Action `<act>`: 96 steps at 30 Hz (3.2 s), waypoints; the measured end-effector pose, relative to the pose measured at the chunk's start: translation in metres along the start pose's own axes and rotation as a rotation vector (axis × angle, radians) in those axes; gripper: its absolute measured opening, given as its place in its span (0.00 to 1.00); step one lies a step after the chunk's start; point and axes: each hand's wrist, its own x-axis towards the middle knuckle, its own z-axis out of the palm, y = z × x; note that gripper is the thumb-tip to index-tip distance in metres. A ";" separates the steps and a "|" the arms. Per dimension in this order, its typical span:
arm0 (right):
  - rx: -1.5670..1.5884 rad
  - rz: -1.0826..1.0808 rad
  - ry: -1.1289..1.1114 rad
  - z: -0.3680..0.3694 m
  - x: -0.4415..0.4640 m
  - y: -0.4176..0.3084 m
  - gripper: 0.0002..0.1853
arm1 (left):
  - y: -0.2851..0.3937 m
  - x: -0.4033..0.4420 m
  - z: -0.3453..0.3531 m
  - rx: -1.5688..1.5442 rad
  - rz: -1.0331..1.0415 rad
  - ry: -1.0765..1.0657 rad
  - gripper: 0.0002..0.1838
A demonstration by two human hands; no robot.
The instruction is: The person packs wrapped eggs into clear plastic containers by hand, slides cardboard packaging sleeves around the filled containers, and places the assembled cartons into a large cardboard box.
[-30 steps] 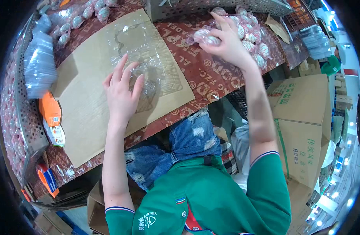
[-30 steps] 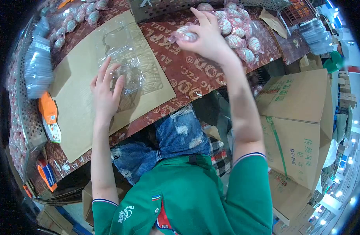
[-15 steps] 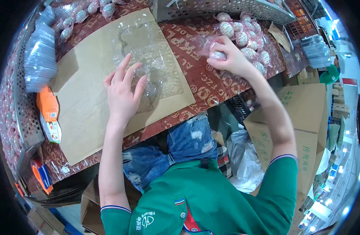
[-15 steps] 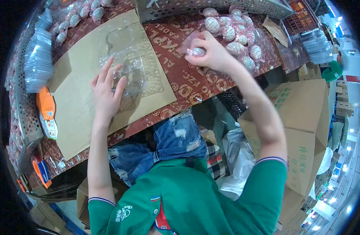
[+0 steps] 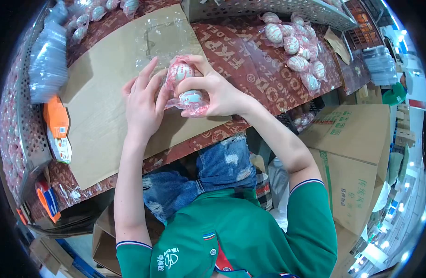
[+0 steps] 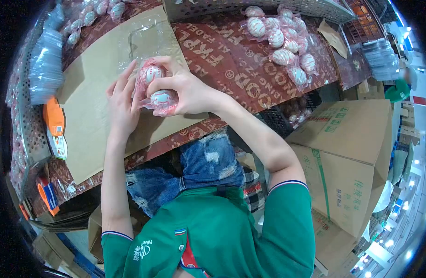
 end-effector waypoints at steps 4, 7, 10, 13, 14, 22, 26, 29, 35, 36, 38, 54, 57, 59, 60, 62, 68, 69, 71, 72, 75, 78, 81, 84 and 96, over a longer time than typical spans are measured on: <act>0.042 0.041 -0.002 0.000 -0.003 -0.001 0.21 | 0.002 0.005 -0.006 -0.090 -0.052 -0.042 0.20; 0.084 0.067 0.017 0.004 -0.003 0.000 0.21 | -0.001 0.019 -0.022 -0.407 -0.205 -0.132 0.21; 0.044 0.031 0.041 0.013 -0.003 -0.001 0.20 | -0.010 0.029 -0.015 -0.347 -0.082 -0.107 0.21; 0.042 0.006 0.092 0.018 -0.005 0.002 0.20 | -0.004 0.036 -0.018 -0.494 -0.100 -0.186 0.21; 0.048 -0.021 0.128 0.021 -0.006 0.001 0.20 | 0.002 0.037 -0.022 -0.555 -0.100 -0.209 0.21; -0.102 -0.046 0.264 0.037 -0.006 -0.001 0.19 | 0.015 0.035 -0.010 -0.870 -0.365 -0.283 0.20; -0.375 -0.077 0.402 0.040 -0.015 -0.004 0.19 | 0.018 0.038 -0.003 -0.813 -0.319 -0.098 0.17; -0.356 -0.078 0.439 0.041 -0.022 -0.002 0.20 | 0.016 0.040 0.001 -0.707 -0.237 -0.037 0.17; -0.314 -0.092 0.465 0.038 -0.014 0.003 0.25 | 0.009 0.053 0.001 -0.634 -0.291 -0.069 0.19; -0.352 -0.091 0.459 0.036 -0.012 0.002 0.26 | 0.009 0.054 0.002 -0.632 -0.292 -0.070 0.19; -0.390 -0.089 0.454 0.035 -0.011 0.002 0.26 | 0.010 0.056 0.003 -0.768 -0.400 -0.043 0.19; -0.275 -0.022 0.380 0.042 -0.012 0.000 0.25 | 0.003 0.057 -0.021 -0.130 -0.016 -0.299 0.12; -0.256 -0.030 0.389 0.037 -0.009 -0.001 0.24 | 0.010 0.054 -0.026 -0.060 -0.124 -0.281 0.12; -0.439 -0.054 0.412 0.032 -0.009 -0.008 0.22 | 0.013 0.048 -0.026 -0.042 -0.161 -0.215 0.12; -0.439 -0.058 0.414 0.033 -0.009 -0.009 0.22 | 0.014 0.046 -0.025 -0.040 -0.160 -0.213 0.12; -0.415 -0.032 0.390 0.036 -0.011 -0.009 0.21 | 0.014 0.043 -0.023 -0.125 -0.189 -0.171 0.13; -0.469 0.054 0.478 0.058 -0.007 -0.009 0.19 | 0.000 0.037 -0.021 -0.318 -0.155 -0.199 0.16; -0.470 0.056 0.477 0.060 -0.007 -0.010 0.19 | 0.000 0.034 -0.020 -0.320 -0.156 -0.200 0.16; -0.529 0.094 0.486 0.062 -0.002 -0.007 0.20 | 0.003 0.028 -0.021 -0.459 -0.159 -0.147 0.24; -0.545 0.104 0.478 0.067 -0.003 -0.006 0.21 | 0.009 0.022 -0.025 -0.476 -0.172 -0.185 0.32; -0.353 0.138 0.473 0.074 -0.004 -0.006 0.23 | 0.013 0.005 -0.026 -0.141 -0.008 -0.103 0.38; -0.405 0.081 0.275 0.037 -0.015 -0.030 0.35 | 0.000 -0.003 -0.025 -0.144 -0.004 -0.082 0.38; -0.360 0.048 0.352 0.020 0.006 -0.034 0.39 | 0.003 -0.001 -0.019 -0.176 0.017 -0.022 0.35; -0.262 0.128 0.311 0.055 0.040 -0.016 0.36 | 0.004 -0.002 0.000 -0.198 -0.132 0.001 0.39; -0.478 0.153 0.312 0.064 0.043 -0.023 0.34 | -0.025 -0.003 -0.049 -0.910 -0.149 -0.172 0.38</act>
